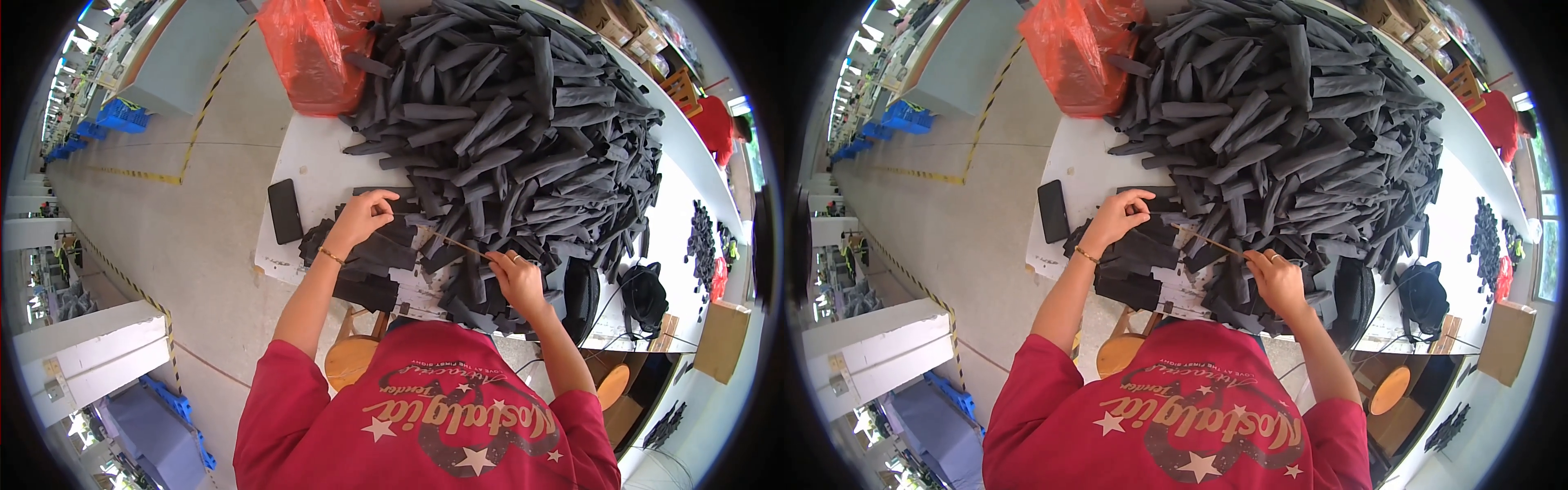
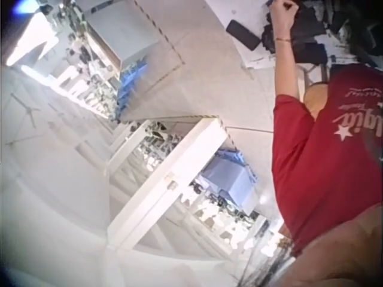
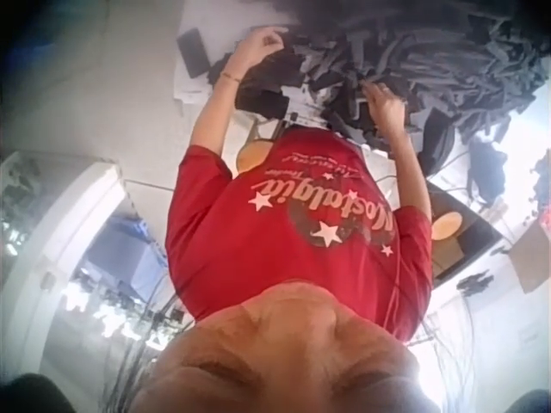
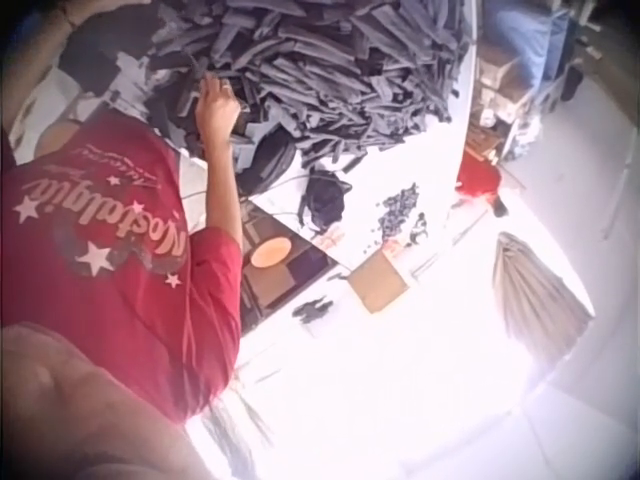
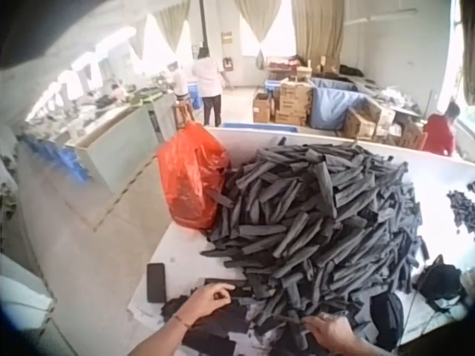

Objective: Inspecting and sorting black foam parts on a workbench using a wooden stick.

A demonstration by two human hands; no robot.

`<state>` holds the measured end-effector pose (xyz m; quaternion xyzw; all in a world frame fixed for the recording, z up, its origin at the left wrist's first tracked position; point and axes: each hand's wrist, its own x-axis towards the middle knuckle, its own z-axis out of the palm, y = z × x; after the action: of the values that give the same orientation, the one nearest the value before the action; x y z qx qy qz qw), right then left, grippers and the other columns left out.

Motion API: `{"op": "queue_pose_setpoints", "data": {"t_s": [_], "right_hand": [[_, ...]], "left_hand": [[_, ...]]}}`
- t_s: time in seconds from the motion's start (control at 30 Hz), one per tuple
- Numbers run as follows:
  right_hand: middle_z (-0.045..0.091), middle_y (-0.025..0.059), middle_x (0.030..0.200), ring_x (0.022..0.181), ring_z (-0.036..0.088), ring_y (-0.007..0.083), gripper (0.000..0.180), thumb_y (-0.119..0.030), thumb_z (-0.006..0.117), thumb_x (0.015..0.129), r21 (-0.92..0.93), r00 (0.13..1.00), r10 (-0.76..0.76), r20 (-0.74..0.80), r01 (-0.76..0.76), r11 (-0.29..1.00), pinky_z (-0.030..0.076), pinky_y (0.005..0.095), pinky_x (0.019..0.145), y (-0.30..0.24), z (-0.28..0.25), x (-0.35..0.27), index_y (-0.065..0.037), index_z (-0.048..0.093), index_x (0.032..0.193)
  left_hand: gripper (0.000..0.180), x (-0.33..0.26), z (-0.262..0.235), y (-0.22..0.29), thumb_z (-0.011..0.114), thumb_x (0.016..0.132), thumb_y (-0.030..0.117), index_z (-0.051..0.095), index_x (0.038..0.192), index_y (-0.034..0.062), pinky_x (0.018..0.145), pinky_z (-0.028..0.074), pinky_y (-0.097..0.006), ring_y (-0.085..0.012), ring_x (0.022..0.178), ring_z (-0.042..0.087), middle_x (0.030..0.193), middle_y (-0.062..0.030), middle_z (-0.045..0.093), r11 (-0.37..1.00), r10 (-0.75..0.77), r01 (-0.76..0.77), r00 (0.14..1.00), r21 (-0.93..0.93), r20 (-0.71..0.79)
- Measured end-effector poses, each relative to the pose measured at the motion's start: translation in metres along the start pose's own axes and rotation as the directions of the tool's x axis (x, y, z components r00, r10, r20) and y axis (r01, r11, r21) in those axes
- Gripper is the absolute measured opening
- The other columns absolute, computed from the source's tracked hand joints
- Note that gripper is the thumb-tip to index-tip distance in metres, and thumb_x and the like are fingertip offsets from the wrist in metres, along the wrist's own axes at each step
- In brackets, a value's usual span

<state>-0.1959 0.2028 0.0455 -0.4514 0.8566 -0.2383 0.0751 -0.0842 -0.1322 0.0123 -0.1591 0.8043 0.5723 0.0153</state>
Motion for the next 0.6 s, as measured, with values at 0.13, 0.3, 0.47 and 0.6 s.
{"op": "queue_pose_setpoints", "data": {"t_s": [0.13,0.3,0.47,0.6], "right_hand": [[0.059,0.0093,0.074,0.063,0.062,0.0295,0.015,-0.016,0.061,0.088,0.061,1.000,-0.016,-0.005,0.016,0.998,0.049,0.0387,0.054,-0.005,-0.002,0.005,-0.011,0.066,0.101],[0.058,0.0092,0.074,0.064,0.062,0.0293,0.015,-0.017,0.061,0.088,0.050,0.999,-0.029,-0.016,0.030,0.998,0.049,0.0389,0.054,-0.007,0.001,0.009,-0.010,0.066,0.101],[0.062,0.0109,0.079,0.068,0.063,0.0317,0.016,-0.018,0.061,0.088,0.064,0.998,-0.049,0.035,0.047,0.997,0.051,0.0403,0.058,-0.024,0.016,0.021,-0.009,0.066,0.101],[0.066,0.0168,0.087,0.076,0.065,0.0339,0.020,-0.014,0.061,0.088,0.364,0.998,0.065,0.025,-0.070,0.929,0.050,0.0386,0.065,-0.044,0.042,0.034,-0.002,0.064,0.105]], "left_hand": [[0.033,-0.004,-0.002,0.001,0.066,0.080,-0.006,0.061,0.112,0.0005,0.063,0.046,-0.020,-0.0042,0.067,0.052,0.079,-0.0004,0.062,0.992,0.018,-0.018,1.000,-0.123,-0.005],[0.034,-0.006,-0.004,0.017,0.067,0.080,-0.005,0.061,0.113,-0.0004,0.064,0.048,-0.021,-0.0051,0.067,0.055,0.080,-0.0006,0.063,0.986,0.040,-0.035,0.999,-0.165,0.031],[0.032,-0.005,0.011,0.033,0.067,0.080,-0.002,0.063,0.111,-0.0007,0.066,0.049,-0.021,-0.0060,0.070,0.058,0.080,-0.0020,0.066,0.983,0.048,-0.038,0.997,-0.178,0.053],[0.036,-0.009,0.042,0.053,0.070,0.076,0.006,0.064,0.111,0.0038,0.080,0.049,-0.028,-0.0133,0.089,0.061,0.085,-0.0025,0.068,0.964,0.264,-0.265,0.961,0.011,0.082]]}}
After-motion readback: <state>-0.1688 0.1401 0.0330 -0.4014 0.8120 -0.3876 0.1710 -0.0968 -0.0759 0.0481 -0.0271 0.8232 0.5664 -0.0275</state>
